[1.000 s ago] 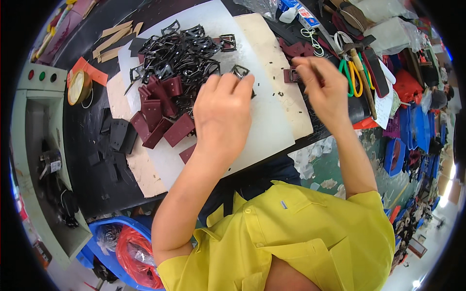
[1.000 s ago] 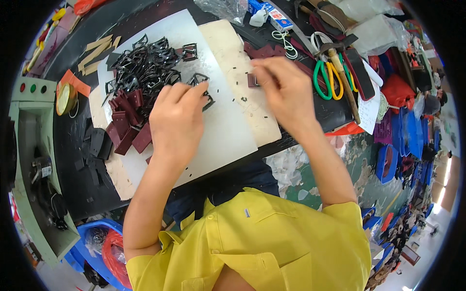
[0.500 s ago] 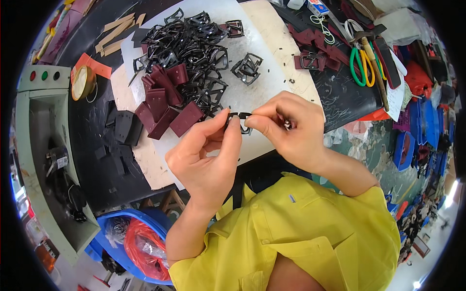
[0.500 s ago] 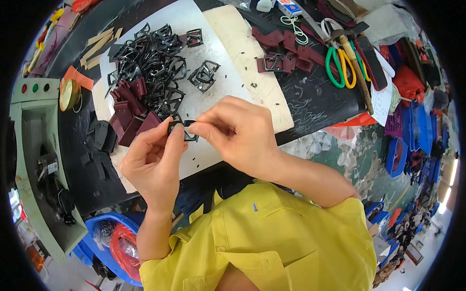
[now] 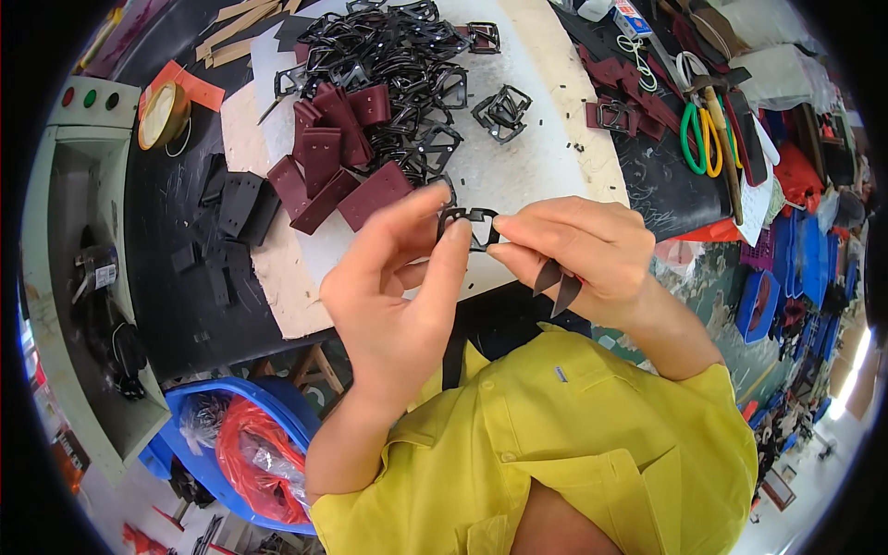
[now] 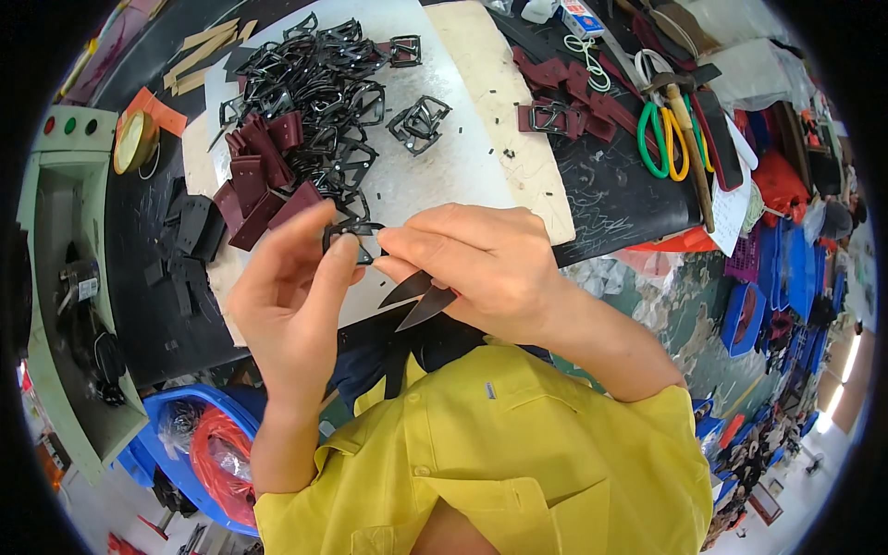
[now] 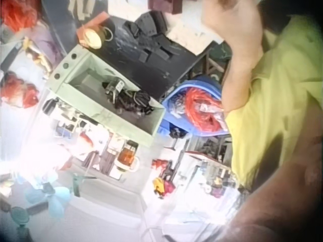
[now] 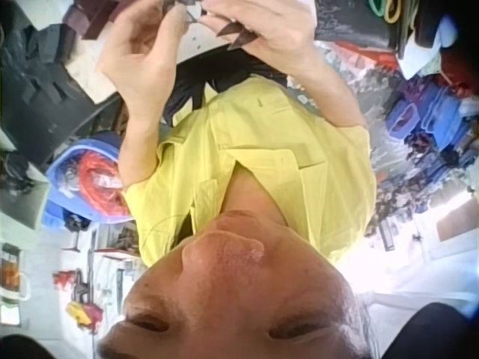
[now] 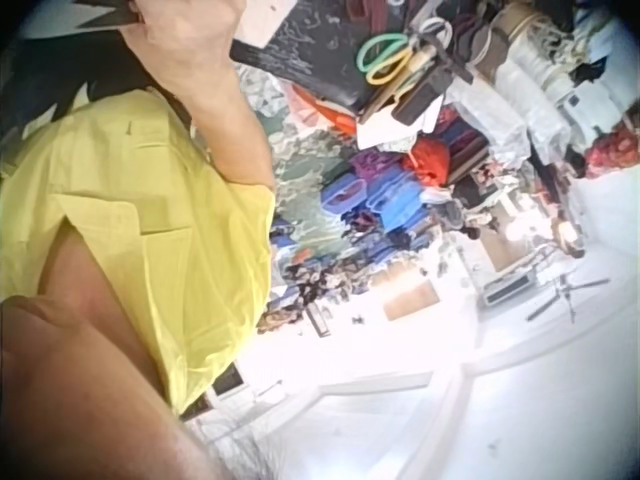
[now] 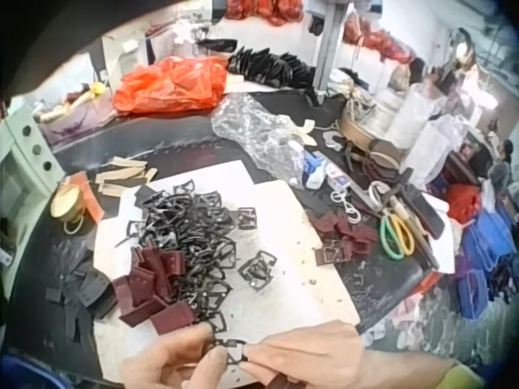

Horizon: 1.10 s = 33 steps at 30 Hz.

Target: The person assembles belt buckles by inserting metal frames into maroon leather straps. They use a small red knife to trim excess material and secure the components. The person handles the items one at a time, repeatedly picking up a strap and a buckle, fitting them together, and cutting the strap to size.

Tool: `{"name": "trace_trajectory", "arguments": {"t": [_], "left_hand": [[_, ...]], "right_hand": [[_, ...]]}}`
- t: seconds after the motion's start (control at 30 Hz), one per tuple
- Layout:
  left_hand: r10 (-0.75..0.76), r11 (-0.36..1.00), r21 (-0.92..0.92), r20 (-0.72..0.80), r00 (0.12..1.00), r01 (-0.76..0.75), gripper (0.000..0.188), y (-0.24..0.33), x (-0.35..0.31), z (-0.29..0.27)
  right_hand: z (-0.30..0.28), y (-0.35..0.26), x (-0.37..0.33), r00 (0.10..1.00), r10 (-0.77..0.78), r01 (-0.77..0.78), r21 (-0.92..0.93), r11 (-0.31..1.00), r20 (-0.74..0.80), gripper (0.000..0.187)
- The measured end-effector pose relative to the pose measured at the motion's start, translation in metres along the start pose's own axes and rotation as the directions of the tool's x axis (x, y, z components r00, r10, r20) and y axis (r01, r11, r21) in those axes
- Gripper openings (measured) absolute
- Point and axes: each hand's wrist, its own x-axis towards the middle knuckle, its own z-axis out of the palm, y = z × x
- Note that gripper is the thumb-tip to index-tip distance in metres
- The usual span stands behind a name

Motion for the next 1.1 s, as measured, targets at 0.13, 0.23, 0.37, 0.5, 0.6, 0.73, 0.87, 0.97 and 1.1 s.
{"name": "trace_trajectory", "arguments": {"t": [0.13, 0.23, 0.37, 0.5, 0.6, 0.73, 0.87, 0.97, 1.1], "left_hand": [[-0.111, 0.993, 0.015, 0.369, 0.923, 0.113, 0.026, -0.010, 0.001, -0.015], [-0.130, 0.976, -0.145, 0.223, 0.966, 0.165, 0.019, -0.010, -0.001, -0.015], [-0.003, 0.996, -0.092, -0.024, 1.000, 0.001, 0.014, -0.013, -0.012, -0.011], [0.259, 0.963, 0.117, -0.175, 0.950, -0.241, 0.013, -0.027, -0.021, -0.004], [0.321, 0.940, 0.194, -0.214, 0.923, -0.282, 0.011, -0.029, -0.023, -0.003], [0.229, 0.971, 0.123, -0.255, 0.939, -0.203, 0.011, -0.028, -0.028, -0.006], [0.216, 0.976, 0.074, -0.283, 0.934, -0.204, 0.010, -0.034, -0.036, -0.008], [0.253, 0.967, 0.102, -0.295, 0.921, -0.233, 0.010, -0.038, -0.043, -0.009], [0.110, 0.993, 0.006, -0.309, 0.945, -0.114, 0.009, -0.036, -0.051, -0.011]], "right_hand": [[-0.001, 0.007, 0.007, 0.994, -0.081, 0.078, 0.041, 0.996, 0.069, 0.028], [0.001, -0.007, 0.012, 0.989, 0.147, -0.146, 0.036, 0.989, -0.014, 0.024], [0.005, -0.018, 0.007, 0.812, 0.552, -0.583, 0.304, 0.754, 0.189, 0.018], [0.011, -0.026, 0.003, 0.756, 0.631, -0.652, 0.280, 0.704, 0.174, 0.016], [0.018, -0.031, 0.000, 0.887, 0.461, -0.460, 0.122, 0.879, 0.025, 0.016], [0.024, -0.022, -0.012, 0.995, 0.086, -0.087, -0.013, 0.996, -0.045, 0.030], [0.023, -0.024, -0.013, 0.999, -0.039, 0.039, -0.051, 0.998, 0.006, 0.035], [0.026, -0.031, -0.015, 1.000, 0.014, -0.014, 0.019, 1.000, 0.004, 0.036], [0.027, -0.028, -0.016, 0.993, -0.097, 0.098, -0.008, 0.995, 0.061, 0.032]]}}
